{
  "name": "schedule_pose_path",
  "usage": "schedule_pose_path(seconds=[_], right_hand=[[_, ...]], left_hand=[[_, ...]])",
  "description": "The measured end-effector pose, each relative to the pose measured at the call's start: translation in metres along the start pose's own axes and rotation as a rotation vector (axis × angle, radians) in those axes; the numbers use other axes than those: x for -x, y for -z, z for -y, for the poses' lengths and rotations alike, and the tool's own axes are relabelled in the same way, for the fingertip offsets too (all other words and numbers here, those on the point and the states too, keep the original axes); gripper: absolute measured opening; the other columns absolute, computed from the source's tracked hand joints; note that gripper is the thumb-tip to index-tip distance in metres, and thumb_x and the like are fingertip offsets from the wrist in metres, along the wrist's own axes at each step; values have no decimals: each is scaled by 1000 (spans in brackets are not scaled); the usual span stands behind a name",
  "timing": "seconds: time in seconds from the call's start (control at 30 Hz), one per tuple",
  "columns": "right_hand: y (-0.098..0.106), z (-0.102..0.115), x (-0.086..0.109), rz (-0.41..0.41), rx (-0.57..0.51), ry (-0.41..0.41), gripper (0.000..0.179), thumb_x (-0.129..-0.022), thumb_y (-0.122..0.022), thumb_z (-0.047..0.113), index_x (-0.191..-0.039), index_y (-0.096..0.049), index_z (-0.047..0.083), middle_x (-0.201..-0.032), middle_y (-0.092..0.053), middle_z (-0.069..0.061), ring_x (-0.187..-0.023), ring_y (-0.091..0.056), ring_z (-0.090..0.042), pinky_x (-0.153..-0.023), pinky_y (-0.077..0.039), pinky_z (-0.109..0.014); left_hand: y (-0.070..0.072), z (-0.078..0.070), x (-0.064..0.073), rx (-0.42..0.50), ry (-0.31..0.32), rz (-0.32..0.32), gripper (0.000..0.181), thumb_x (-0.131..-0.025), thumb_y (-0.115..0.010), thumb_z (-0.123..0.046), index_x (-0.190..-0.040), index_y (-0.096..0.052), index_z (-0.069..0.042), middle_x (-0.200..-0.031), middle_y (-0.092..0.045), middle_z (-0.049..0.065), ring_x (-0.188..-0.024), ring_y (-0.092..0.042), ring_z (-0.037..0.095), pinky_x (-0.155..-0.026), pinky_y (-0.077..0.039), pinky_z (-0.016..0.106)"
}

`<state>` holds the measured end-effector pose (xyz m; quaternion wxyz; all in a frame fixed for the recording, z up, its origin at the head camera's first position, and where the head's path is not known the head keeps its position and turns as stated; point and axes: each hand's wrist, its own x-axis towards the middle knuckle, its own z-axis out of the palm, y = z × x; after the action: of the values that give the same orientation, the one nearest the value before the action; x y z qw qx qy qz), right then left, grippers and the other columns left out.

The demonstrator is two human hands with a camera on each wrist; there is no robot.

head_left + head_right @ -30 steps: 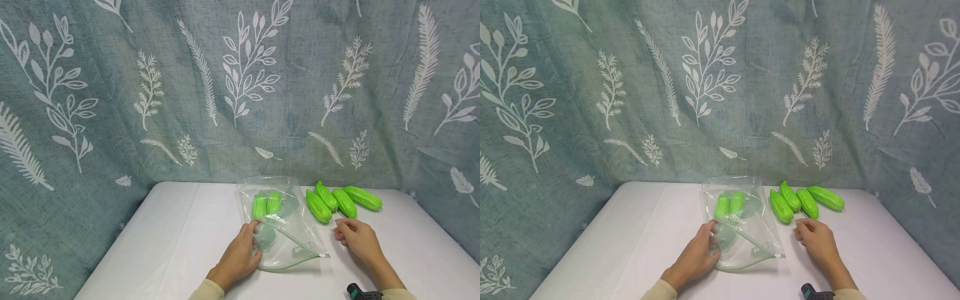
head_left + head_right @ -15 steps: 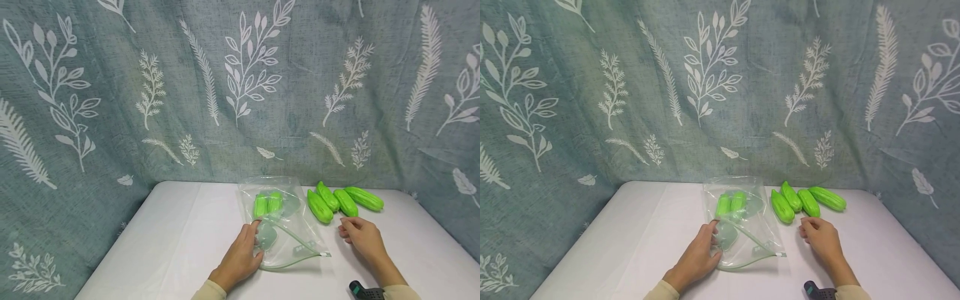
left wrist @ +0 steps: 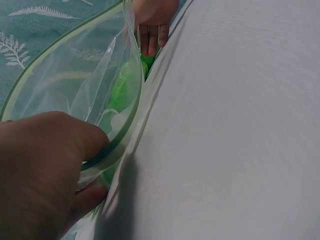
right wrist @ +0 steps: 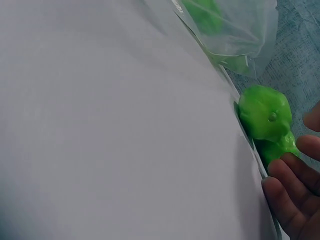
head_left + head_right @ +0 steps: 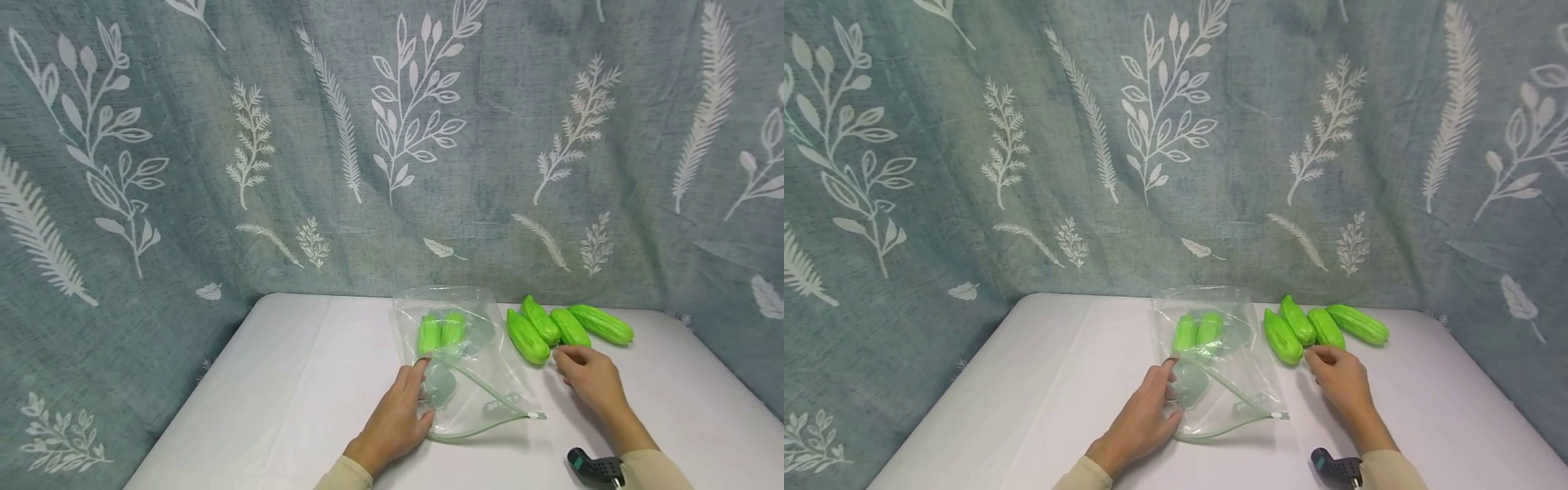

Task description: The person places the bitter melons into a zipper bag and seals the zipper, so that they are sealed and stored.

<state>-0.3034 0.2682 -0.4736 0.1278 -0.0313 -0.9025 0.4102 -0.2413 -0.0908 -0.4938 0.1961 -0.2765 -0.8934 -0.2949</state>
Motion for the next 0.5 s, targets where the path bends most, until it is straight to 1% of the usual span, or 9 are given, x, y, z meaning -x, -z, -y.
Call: schedule_pose_path(seconds=[0.17,0.27,0.33,0.4,0.5], right_hand=[[-6,3,-5,4,19,4,53,-100,-58,39,-128,-61,-5,-113,-66,-23,-79,-65,-16,-61,-53,-24],[-9,4,-7,12,28,4,57,-100,-57,43,-130,-59,-6,-116,-65,-25,-81,-66,-20,-63,-53,-27],[-11,5,-8,22,41,16,62,-99,-57,46,-131,-57,-7,-118,-63,-27,-87,-67,-27,-68,-55,-33],[-13,6,-10,33,51,32,67,-99,-57,49,-132,-56,-8,-120,-62,-28,-97,-65,-35,-76,-55,-42],[-16,8,-13,35,68,48,72,-97,-57,53,-134,-54,-9,-122,-61,-30,-110,-59,-44,-88,-50,-54]], left_hand=[[-2,0,0,14,-12,-5,91,-80,-79,-9,-154,-26,-11,-118,-48,3,-98,-62,8,-85,-51,14],[-3,0,0,5,-18,-7,91,-80,-79,-9,-154,-26,-10,-117,-48,2,-98,-62,7,-85,-50,14],[-3,0,0,-6,-19,-11,92,-80,-80,-10,-154,-26,-10,-117,-48,2,-97,-62,7,-84,-50,14],[-3,0,0,-15,-16,-11,92,-79,-80,-11,-154,-27,-9,-116,-49,2,-97,-62,7,-84,-51,14],[-2,0,0,-23,-8,-10,92,-79,-80,-11,-154,-26,-9,-116,-50,2,-96,-62,7,-84,-51,15]])
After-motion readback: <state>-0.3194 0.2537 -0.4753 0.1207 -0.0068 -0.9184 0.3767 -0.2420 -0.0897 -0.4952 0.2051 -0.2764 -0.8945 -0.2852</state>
